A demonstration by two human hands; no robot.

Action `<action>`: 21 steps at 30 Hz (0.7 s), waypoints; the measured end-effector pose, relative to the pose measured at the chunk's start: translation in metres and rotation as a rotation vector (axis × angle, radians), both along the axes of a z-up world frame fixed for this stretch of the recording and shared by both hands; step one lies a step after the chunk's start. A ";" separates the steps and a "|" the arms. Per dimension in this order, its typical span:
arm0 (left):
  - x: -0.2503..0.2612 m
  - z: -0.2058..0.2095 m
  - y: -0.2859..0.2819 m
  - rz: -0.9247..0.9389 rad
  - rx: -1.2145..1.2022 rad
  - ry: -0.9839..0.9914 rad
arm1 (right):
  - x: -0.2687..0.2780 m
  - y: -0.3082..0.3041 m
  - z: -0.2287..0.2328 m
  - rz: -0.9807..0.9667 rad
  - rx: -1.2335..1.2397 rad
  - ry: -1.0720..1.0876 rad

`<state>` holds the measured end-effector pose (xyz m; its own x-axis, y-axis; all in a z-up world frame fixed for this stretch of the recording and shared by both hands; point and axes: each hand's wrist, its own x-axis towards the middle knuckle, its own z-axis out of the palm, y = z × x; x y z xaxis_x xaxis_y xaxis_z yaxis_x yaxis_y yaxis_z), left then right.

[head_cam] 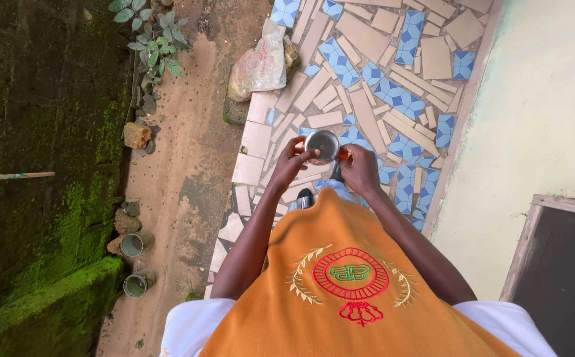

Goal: The person transfers a glass, a pitcher, and a mug one by one from a table onto a stand.

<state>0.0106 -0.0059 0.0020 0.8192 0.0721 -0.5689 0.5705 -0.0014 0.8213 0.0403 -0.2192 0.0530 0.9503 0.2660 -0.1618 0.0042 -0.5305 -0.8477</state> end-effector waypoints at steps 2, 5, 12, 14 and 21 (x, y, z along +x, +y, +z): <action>0.018 -0.001 -0.006 -0.016 0.009 -0.027 | 0.013 -0.009 0.001 -0.003 -0.008 0.011; 0.042 -0.002 -0.025 -0.019 0.013 -0.020 | 0.037 -0.024 0.002 -0.018 -0.001 -0.011; 0.099 -0.006 -0.070 -0.073 -0.002 -0.026 | 0.084 -0.071 -0.008 -0.090 -0.025 0.045; 0.113 -0.008 -0.083 -0.109 -0.024 -0.042 | 0.091 -0.086 -0.012 -0.114 -0.021 0.046; 0.161 -0.012 -0.120 -0.219 0.024 -0.029 | 0.120 -0.119 -0.018 -0.232 -0.047 0.096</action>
